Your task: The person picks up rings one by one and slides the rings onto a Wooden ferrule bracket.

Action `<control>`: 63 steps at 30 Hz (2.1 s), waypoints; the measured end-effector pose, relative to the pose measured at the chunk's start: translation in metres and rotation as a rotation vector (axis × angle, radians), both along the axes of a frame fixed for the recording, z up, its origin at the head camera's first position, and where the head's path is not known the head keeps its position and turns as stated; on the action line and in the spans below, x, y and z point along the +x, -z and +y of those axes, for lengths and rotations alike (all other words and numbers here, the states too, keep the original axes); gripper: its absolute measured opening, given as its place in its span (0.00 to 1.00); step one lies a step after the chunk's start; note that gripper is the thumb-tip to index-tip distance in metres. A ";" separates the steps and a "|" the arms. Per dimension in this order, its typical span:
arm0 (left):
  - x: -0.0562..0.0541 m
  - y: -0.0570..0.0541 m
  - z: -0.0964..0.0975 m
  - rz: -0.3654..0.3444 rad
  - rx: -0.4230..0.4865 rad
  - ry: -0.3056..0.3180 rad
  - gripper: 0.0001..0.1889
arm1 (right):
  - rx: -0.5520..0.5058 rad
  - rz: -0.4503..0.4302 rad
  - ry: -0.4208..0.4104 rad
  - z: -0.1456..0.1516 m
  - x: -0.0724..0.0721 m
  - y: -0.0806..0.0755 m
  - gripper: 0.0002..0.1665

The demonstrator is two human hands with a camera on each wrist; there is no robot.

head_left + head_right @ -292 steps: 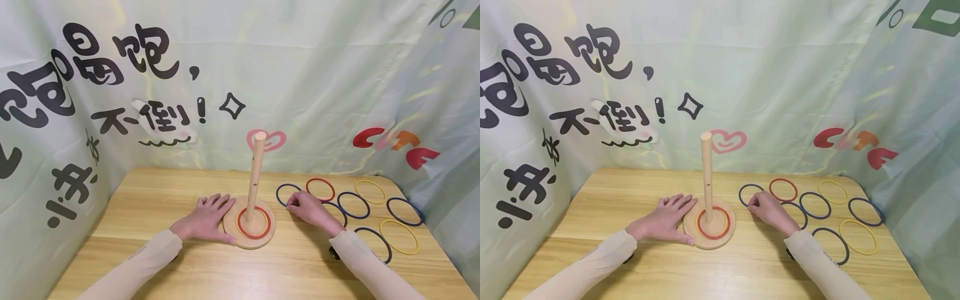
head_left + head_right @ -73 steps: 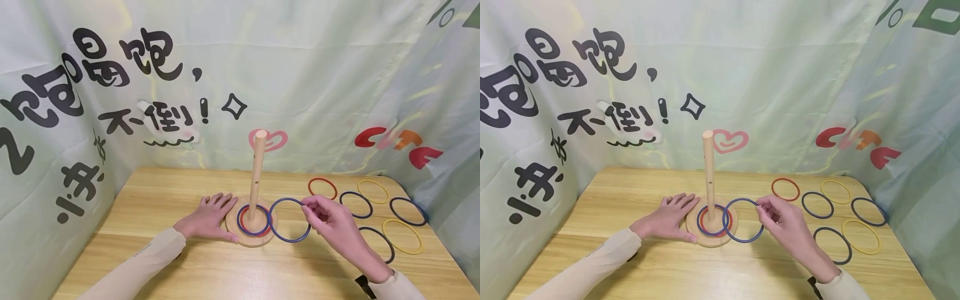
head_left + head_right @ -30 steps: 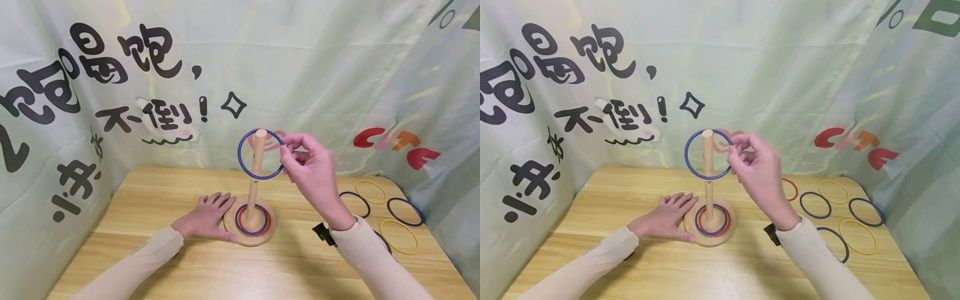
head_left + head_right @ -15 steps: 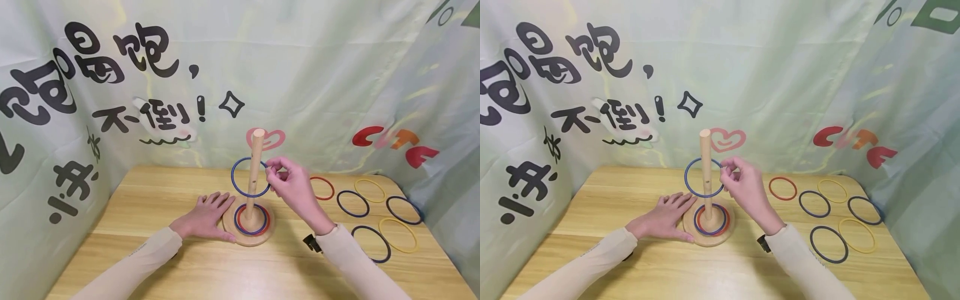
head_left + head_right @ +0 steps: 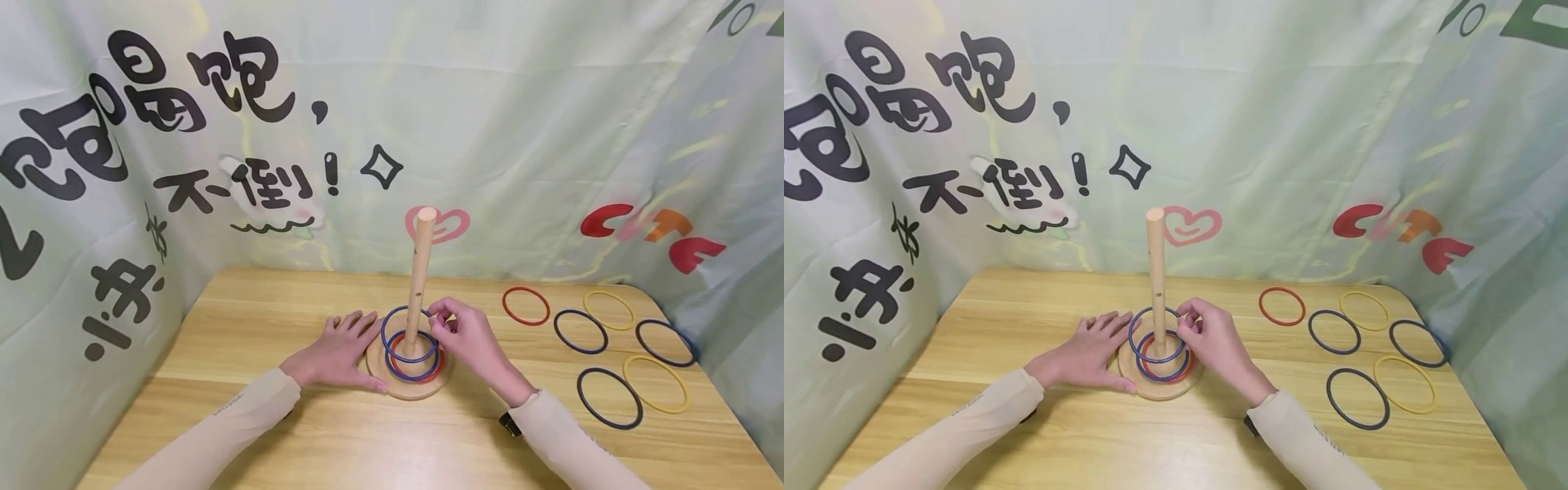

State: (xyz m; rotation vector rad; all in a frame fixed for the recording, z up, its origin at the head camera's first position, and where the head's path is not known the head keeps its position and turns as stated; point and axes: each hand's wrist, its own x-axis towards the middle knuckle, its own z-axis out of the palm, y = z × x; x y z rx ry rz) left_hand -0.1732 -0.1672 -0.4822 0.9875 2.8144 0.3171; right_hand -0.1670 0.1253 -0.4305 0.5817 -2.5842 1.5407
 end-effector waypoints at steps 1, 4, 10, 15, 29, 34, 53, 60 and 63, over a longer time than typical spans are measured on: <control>0.000 -0.001 0.000 -0.002 0.001 -0.001 0.69 | 0.012 -0.012 0.001 0.001 0.000 0.003 0.08; 0.000 -0.002 0.001 -0.004 -0.011 -0.005 0.69 | 0.049 -0.035 0.003 0.003 0.001 0.010 0.08; 0.001 -0.005 0.002 -0.010 -0.027 -0.013 0.68 | 0.084 -0.073 -0.015 0.005 0.000 0.020 0.08; 0.002 -0.006 0.002 -0.022 -0.041 -0.024 0.67 | 0.133 -0.090 -0.035 0.005 -0.002 0.024 0.06; 0.003 -0.005 0.002 -0.024 -0.039 -0.020 0.68 | 0.190 -0.108 -0.066 0.021 -0.001 0.024 0.04; 0.002 -0.004 0.003 -0.009 -0.039 -0.014 0.68 | 0.203 -0.053 -0.020 0.040 -0.003 0.018 0.07; 0.002 -0.006 0.003 -0.010 -0.039 -0.010 0.68 | 0.364 -0.230 0.179 0.133 -0.041 0.015 0.27; 0.002 -0.005 0.003 -0.006 -0.043 -0.014 0.67 | 0.463 -0.195 0.155 0.140 -0.051 0.021 0.19; 0.002 -0.005 0.004 -0.011 -0.049 -0.013 0.68 | 0.513 -0.183 0.162 0.140 -0.051 0.023 0.11</control>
